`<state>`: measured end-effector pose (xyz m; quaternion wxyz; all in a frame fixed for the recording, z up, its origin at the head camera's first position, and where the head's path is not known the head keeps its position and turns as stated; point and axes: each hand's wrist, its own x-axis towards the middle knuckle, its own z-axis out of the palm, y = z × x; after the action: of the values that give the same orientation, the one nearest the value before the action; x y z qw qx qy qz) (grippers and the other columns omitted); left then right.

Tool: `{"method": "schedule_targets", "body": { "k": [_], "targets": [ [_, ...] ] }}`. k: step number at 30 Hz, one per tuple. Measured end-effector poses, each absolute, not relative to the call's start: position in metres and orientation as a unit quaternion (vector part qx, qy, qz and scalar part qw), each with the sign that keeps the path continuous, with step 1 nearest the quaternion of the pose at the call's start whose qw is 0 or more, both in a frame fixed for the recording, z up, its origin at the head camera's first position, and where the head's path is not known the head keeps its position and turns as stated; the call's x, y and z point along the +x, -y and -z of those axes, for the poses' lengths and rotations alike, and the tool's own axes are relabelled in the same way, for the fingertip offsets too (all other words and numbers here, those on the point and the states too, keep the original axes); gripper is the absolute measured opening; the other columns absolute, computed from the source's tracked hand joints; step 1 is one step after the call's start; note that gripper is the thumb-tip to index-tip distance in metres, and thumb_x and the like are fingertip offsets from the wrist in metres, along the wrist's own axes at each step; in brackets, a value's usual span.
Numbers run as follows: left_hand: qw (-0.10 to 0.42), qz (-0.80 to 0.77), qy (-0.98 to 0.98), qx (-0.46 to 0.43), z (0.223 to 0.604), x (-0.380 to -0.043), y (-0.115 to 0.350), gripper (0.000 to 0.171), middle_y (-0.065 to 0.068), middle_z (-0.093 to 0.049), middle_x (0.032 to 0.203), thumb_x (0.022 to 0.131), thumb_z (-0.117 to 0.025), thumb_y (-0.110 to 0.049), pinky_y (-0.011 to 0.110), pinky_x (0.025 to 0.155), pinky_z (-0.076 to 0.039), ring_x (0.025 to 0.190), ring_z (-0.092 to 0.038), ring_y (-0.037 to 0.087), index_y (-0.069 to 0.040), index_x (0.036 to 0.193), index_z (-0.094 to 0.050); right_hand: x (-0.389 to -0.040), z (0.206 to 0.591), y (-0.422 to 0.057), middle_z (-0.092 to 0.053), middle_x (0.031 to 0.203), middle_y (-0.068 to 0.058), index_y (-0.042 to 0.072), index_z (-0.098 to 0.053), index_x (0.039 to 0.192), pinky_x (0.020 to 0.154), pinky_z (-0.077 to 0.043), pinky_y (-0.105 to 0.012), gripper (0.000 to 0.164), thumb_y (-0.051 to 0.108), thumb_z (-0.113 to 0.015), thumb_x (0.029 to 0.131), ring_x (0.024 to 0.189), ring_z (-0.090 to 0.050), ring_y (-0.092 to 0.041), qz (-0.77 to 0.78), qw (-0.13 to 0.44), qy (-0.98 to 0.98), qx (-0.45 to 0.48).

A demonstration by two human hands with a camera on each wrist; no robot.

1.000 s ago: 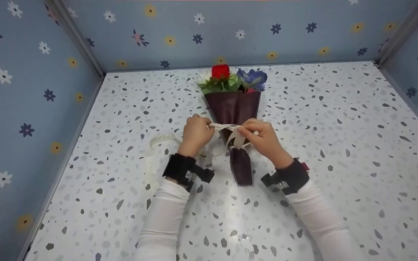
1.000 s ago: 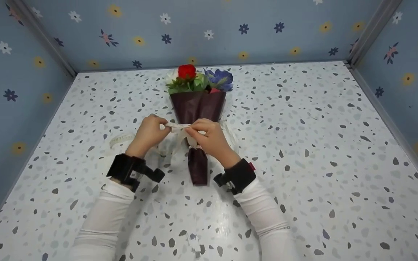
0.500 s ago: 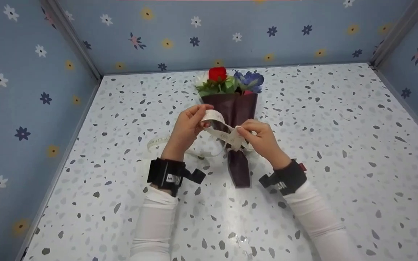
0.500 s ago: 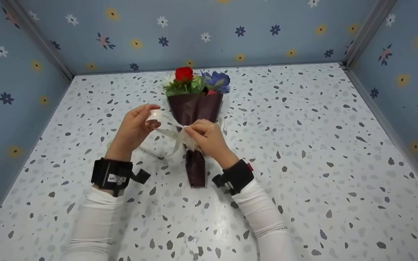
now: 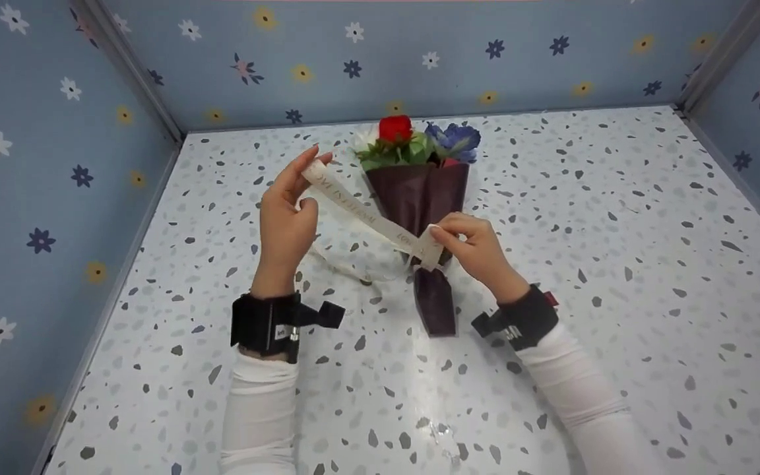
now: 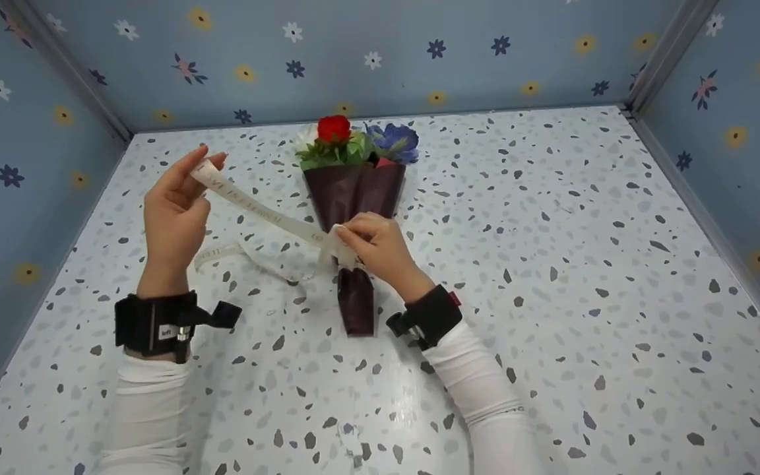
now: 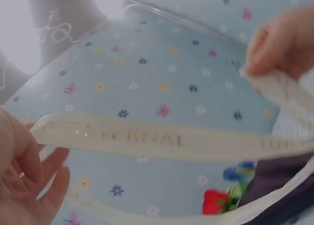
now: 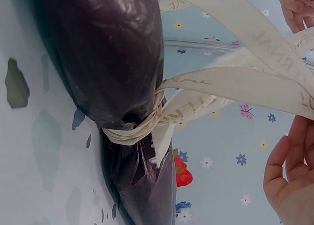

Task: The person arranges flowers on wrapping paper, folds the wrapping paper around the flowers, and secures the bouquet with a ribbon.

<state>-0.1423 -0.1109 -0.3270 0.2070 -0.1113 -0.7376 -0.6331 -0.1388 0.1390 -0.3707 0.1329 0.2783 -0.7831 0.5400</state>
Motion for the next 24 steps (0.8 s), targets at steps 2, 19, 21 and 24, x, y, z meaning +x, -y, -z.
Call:
{"method": "schedule_targets", "body": {
  "k": [2,19,21,24],
  "targets": [
    [0.253,0.502,0.824,-0.074,0.327,-0.139,0.115,0.044,0.009,-0.068,0.117,0.086,-0.046,0.012,0.021,0.047,-0.021,0.075,-0.063,0.015,-0.004,0.124,-0.062,-0.139,0.371,-0.139,-0.062,0.072,-0.024,-0.013,-0.067,0.075,0.063,-0.039,-0.018,0.015,-0.008,-0.059,0.087,0.067,-0.048,-0.003,-0.54,0.133,0.782,0.282],
    [-0.058,0.718,0.679,-0.14,0.31,-0.108,0.107,0.019,0.003,-0.064,0.064,0.085,-0.039,0.005,0.03,0.077,-0.053,0.068,-0.065,0.014,-0.007,0.07,-0.034,-0.14,0.373,-0.14,-0.062,0.071,-0.024,-0.013,-0.067,0.075,0.064,-0.04,-0.017,0.015,-0.007,-0.06,0.087,0.067,-0.048,-0.003,-0.537,0.14,0.779,0.292],
    [-0.091,0.755,0.626,-0.172,0.313,-0.106,0.1,0.021,0.003,-0.059,0.068,0.082,-0.038,0.009,0.029,0.075,-0.052,0.07,-0.063,0.014,-0.009,0.072,-0.033,-0.141,0.374,-0.14,-0.061,0.071,-0.024,-0.013,-0.067,0.076,0.064,-0.04,-0.017,0.014,-0.007,-0.06,0.087,0.067,-0.049,-0.003,-0.536,0.142,0.779,0.294],
    [-0.113,0.788,0.568,-0.207,0.318,-0.105,0.09,0.02,0.0,-0.052,0.071,0.079,-0.039,0.009,0.024,0.071,-0.05,0.07,-0.058,0.011,-0.009,0.071,-0.04,-0.141,0.374,-0.14,-0.062,0.071,-0.023,-0.013,-0.068,0.076,0.064,-0.04,-0.017,0.014,-0.007,-0.06,0.087,0.067,-0.049,-0.002,-0.538,0.143,0.777,0.295]
  ]
}}
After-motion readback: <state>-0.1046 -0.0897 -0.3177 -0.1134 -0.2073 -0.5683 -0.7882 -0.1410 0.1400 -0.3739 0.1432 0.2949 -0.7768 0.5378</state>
